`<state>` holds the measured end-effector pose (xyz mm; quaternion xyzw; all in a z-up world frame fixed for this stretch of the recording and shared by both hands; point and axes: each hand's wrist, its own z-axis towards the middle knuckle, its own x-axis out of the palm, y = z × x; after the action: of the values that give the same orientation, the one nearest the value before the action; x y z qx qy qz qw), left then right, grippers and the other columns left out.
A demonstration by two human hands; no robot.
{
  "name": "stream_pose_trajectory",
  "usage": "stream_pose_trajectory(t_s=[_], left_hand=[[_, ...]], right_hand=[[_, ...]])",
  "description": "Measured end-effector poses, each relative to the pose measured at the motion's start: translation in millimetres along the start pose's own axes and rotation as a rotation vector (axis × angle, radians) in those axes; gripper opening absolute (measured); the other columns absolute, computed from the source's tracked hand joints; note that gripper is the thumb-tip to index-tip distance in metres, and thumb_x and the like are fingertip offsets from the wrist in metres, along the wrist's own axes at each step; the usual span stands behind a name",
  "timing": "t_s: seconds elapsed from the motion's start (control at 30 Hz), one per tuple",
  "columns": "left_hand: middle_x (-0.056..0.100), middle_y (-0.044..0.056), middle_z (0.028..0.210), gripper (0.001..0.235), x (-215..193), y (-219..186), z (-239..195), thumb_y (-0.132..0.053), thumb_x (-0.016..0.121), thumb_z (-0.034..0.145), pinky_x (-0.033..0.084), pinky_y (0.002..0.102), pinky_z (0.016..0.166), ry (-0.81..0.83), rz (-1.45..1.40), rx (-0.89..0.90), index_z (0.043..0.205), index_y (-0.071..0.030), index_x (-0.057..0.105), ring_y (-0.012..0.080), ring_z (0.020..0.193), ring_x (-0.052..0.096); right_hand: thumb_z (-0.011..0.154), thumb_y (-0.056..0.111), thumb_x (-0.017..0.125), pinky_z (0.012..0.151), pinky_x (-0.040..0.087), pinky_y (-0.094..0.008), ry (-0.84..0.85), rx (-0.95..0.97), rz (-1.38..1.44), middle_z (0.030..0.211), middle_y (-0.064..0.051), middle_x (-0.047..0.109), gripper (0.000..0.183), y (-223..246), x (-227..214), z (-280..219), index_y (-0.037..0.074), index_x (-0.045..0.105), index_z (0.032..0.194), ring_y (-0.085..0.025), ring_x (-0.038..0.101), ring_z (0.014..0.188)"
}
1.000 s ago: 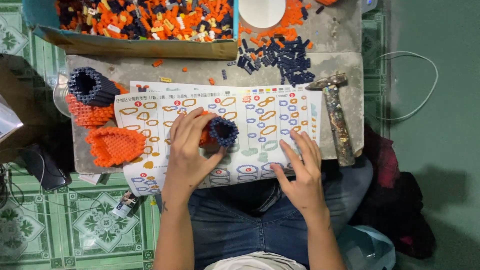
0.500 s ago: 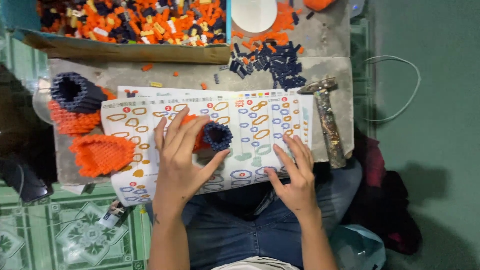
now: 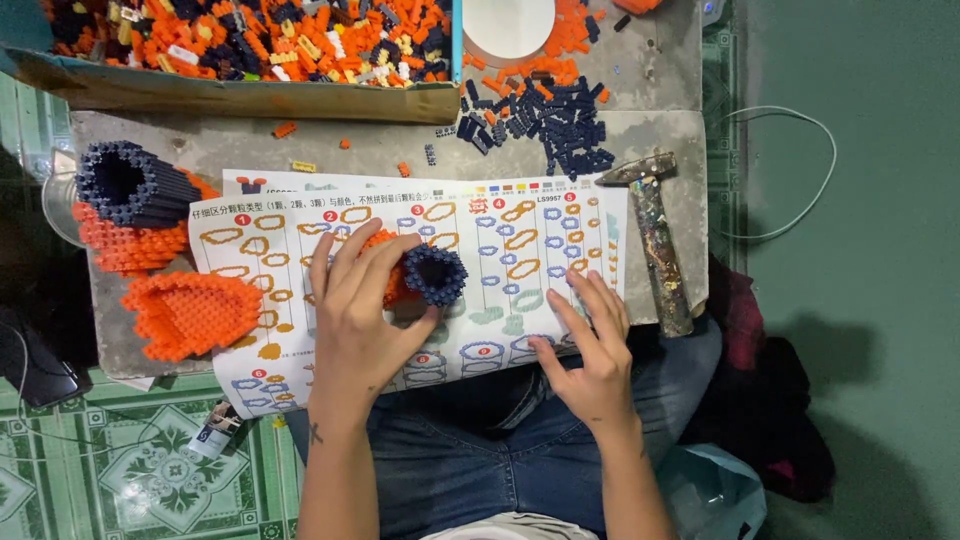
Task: The person sits on the floor assembling small orange and dark blue plastic pieces into a cylindrical structure, following a printed instruction sheet. They occasionally use a hammer to tap the pieces together and adjust the assembly by hand.
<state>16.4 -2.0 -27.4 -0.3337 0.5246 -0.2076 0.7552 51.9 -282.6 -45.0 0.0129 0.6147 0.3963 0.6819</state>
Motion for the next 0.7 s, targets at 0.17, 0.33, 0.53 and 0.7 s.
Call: stream_pose_trajectory(t_s=[0.17,0.33,0.53,0.7], left_hand=[[0.084,0.006,0.133,0.076,-0.8,-0.6,-0.4,-0.007,0.095,0.066,0.023,0.055,0.14,0.009,0.016,0.007,0.139,-0.01,0.074,0.0308,0.15,0.062],[0.085,0.006,0.133,0.077,0.1,0.4,-0.9,-0.009,0.096,0.066,0.022,0.056,0.141,0.017,0.029,-0.005,0.14,-0.01,0.074,0.0306,0.151,0.062],[0.084,0.005,0.134,0.077,-0.7,1.4,-1.6,-0.01,0.096,0.067,0.022,0.056,0.141,0.024,0.028,0.009,0.14,-0.011,0.074,0.0308,0.151,0.062],[0.085,0.003,0.131,0.076,-1.9,-0.5,-1.6,-0.012,0.097,0.065,0.019,0.059,0.141,0.051,0.001,0.007,0.138,-0.014,0.075,0.0303,0.15,0.062]], right_hand=[[0.087,0.015,0.092,0.138,0.039,-0.058,-0.001,0.002,-0.001,0.164,-0.023,0.063,0.057,0.9,-0.2,0.3,0.001,0.077,0.14,-0.044,0.054,0.158],[0.086,0.016,0.093,0.139,0.038,-0.059,0.004,0.004,0.0,0.164,-0.023,0.062,0.058,-1.4,1.0,-1.2,0.002,0.077,0.141,-0.043,0.053,0.159],[0.087,0.016,0.092,0.138,0.038,-0.059,-0.001,0.001,0.008,0.164,-0.023,0.062,0.056,1.9,-0.9,1.5,0.001,0.077,0.139,-0.044,0.054,0.158],[0.087,0.017,0.092,0.139,0.038,-0.059,-0.001,0.002,0.004,0.164,-0.023,0.063,0.058,0.4,0.1,0.5,0.001,0.077,0.14,-0.044,0.054,0.158]])
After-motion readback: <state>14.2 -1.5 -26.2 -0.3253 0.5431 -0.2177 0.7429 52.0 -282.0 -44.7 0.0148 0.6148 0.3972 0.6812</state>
